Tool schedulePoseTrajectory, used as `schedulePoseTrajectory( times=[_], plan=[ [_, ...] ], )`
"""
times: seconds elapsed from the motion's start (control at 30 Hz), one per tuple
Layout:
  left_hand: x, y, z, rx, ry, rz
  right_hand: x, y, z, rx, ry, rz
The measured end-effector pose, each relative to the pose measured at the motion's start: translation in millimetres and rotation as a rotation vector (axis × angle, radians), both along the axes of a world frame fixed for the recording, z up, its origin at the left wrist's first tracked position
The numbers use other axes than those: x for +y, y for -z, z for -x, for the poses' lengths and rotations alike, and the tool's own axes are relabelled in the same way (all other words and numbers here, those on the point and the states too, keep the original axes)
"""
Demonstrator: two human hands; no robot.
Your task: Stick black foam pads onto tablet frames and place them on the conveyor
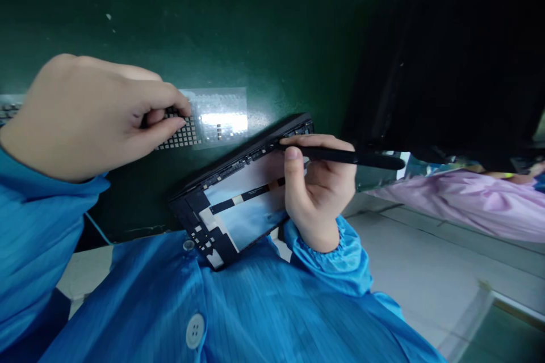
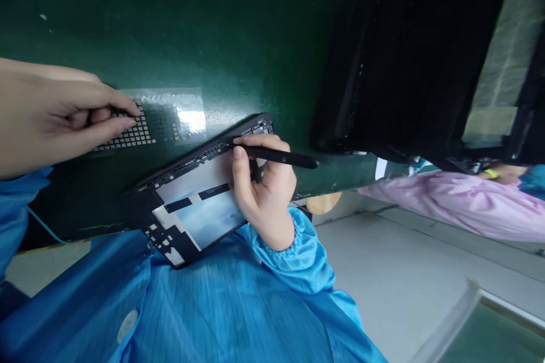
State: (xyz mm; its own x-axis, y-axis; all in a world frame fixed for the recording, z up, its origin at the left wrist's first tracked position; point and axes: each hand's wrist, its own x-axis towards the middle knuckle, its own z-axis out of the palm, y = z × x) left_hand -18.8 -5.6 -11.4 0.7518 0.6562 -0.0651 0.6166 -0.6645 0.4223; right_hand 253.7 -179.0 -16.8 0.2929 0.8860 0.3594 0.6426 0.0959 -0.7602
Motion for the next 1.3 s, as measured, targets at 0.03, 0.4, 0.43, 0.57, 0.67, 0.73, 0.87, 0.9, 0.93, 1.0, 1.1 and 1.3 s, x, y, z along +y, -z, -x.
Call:
schedulePoseTrajectory(
  times=[0.03, 0.4, 0.43, 0.57, 0.67, 0.73, 0.87, 0.9, 0.93, 1.0, 1.1, 1.3],
  plan=[
    [-0.8, -1.7, -0.9, 0.008, 0.002, -0.014, 5.2, -6.2, 1.6, 0.026, -0.017, 0.021],
    [-0.2, 4.1, -6.6, -0.08, 0.002, 0.075, 83.7, -11.0, 21.8, 0.136, -0.647, 0.389],
    [-0.4, 3.6, -6.9, -0.057, 0.009, 0.073, 81.9, -10.1, 21.6, 0.159, -0.633, 0.394],
    [-1.5, -2.6, -9.4, 0.037, 0.005, 0.059, 76.0, -10.9, 20.9, 0.148, -0.614, 0.394],
    [0.1, -5.0, -11.6, 0.035, 0.01, 0.061, 80.9, -10.7, 21.9, 0.092, -0.633, 0.391],
    [2.9, -4.2, -12.2, 0.048, 0.008, 0.06, 86.2, -11.0, 21.3, 0.151, -0.646, 0.416],
    [3.1, -6.1, -9.6, -0.005, -0.009, 0.089, 78.8, -21.5, 8.5, 0.588, -0.499, 0.442],
    [-1.1, -9.0, -8.9, -0.031, -0.021, 0.102, 68.9, -26.1, 2.3, 0.683, -0.416, 0.415],
    [-7.9, -12.8, -8.6, -0.051, -0.038, 0.106, 55.3, -30.7, -4.7, 0.739, -0.317, 0.379],
    [-29.3, -21.2, -10.0, -0.051, -0.083, 0.088, 18.3, -38.1, -19.0, 0.739, -0.112, 0.286],
    [-71.4, -28.6, -17.2, 0.0, -0.079, 0.062, -45.9, -39.7, -36.0, 0.586, 0.145, 0.191],
    [-114.4, -16.1, -31.5, 0.044, 0.005, 0.058, -114.3, -13.9, -48.2, 0.362, 0.133, 0.168]
  ],
)
